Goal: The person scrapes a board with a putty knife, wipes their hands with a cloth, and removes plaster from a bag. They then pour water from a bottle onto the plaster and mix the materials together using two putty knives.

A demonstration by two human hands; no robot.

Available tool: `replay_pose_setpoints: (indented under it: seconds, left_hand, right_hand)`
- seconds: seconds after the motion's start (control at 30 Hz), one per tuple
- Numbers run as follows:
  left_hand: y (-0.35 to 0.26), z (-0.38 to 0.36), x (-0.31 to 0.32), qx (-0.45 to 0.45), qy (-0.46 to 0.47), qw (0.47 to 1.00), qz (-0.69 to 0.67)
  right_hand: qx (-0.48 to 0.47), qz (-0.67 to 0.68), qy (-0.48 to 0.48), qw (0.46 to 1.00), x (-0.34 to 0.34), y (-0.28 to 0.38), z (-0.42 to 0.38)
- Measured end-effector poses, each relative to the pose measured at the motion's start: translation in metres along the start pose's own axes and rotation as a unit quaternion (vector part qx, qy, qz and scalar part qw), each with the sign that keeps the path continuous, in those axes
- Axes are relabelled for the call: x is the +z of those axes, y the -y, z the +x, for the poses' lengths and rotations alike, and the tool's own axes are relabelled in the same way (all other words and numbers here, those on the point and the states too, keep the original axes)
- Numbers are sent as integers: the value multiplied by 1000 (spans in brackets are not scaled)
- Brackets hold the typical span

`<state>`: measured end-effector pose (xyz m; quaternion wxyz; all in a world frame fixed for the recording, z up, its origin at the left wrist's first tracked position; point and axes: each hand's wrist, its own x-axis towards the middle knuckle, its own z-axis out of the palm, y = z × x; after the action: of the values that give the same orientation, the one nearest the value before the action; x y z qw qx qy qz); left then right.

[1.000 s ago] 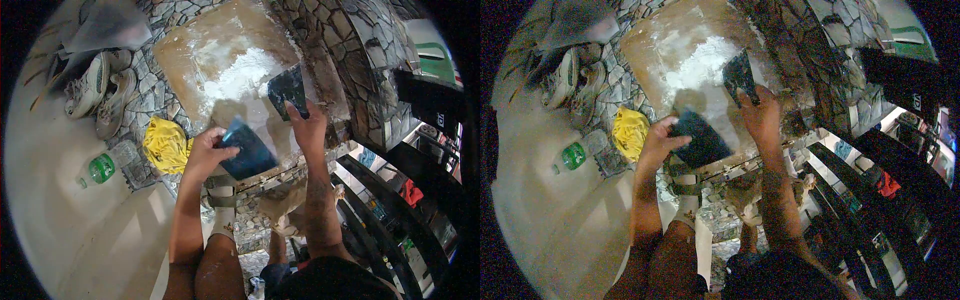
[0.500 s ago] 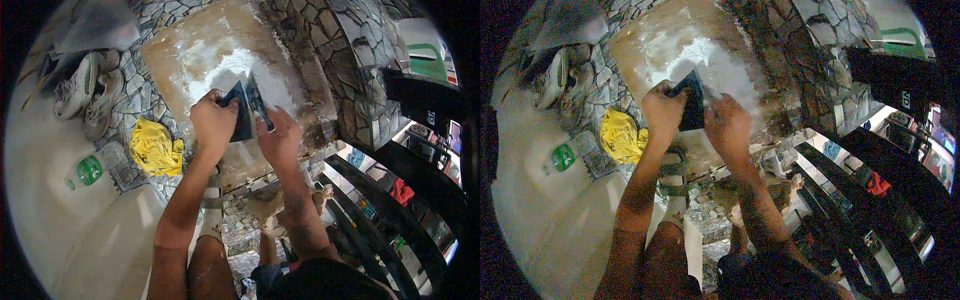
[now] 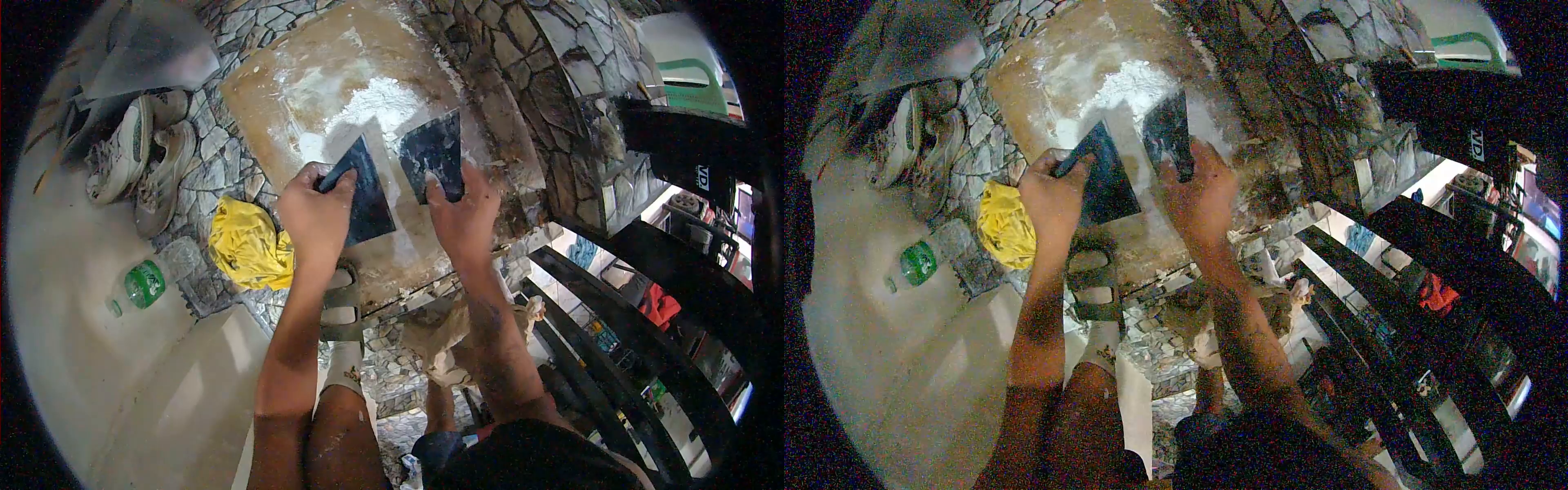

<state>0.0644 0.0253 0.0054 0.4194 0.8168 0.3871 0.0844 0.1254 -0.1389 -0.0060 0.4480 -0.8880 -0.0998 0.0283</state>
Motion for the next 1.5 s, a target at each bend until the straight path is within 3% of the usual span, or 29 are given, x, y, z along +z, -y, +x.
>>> replay_pose_setpoints:
  seconds: [0.1, 0.17, 0.3, 0.4, 0.53, 0.57, 0.67, 0.7, 0.8, 0.83, 0.87, 1.03, 1.13, 1.17, 1.23, 1.33, 1.4, 1.5]
  left_hand:
    - [-5, -9, 11, 7, -2, 999, -37]
    - [-18, -12, 12, -38, 20, 999, -13]
    - [5, -4, 9, -2, 6, 1000, 25]
    - [27, 5, -5, 42, 16, 991, -128]
    - [-2, 19, -47, 33, 117, 991, -55]
    - [-10, 20, -52, 101, 143, 985, 13]
    - [-28, 14, -42, 158, 178, 967, 92]
    - [-31, 12, -34, 212, 155, 957, 121]
    - [-31, 13, -14, 206, 162, 957, 121]
    - [-25, 16, -7, 244, 135, 952, 126]
    - [-23, 20, -4, 218, 145, 958, 120]
    - [-10, 39, 3, 105, 177, 972, 110]
    - [1, 35, 5, 112, 131, 978, 119]
    - [5, 30, 6, 130, 129, 978, 100]
    - [12, 16, 8, 169, 122, 976, 65]
    - [19, -18, 9, 343, -1, 936, 82]
    - [20, -34, 6, 410, 23, 896, 168]
    - [14, -46, 4, 490, 62, 842, 217]
  right_hand:
    - [29, 39, 29, 998, 9, 7, -5]
    - [-7, 35, 29, 999, 12, 10, -11]
    - [-67, 15, 4, 998, 9, 11, -16]
    - [-154, -64, -13, 986, -8, -1, -7]
    - [-226, -73, 96, 967, -31, -17, 15]
    - [-228, -81, 118, 963, -32, -17, 16]
    - [-354, -60, 135, 923, -29, -17, 28]
    - [-363, -48, 141, 920, -28, -15, 28]
    - [-389, -13, 146, 909, -23, -10, 27]
    - [-397, -2, 137, 907, -22, -8, 26]
    - [-405, 10, 127, 905, -23, -8, 25]
    - [-369, 2, 109, 923, -35, -5, 14]
    - [-362, 12, 73, 929, -40, -11, 9]
    - [-361, 13, 58, 931, -42, -14, 7]
    - [-269, 31, 47, 962, -51, -17, 2]
    - [-131, 46, -9, 990, -60, -25, 0]
    - [17, 105, -66, 992, -64, -29, -6]
    - [35, 82, -48, 995, -67, -35, -9]
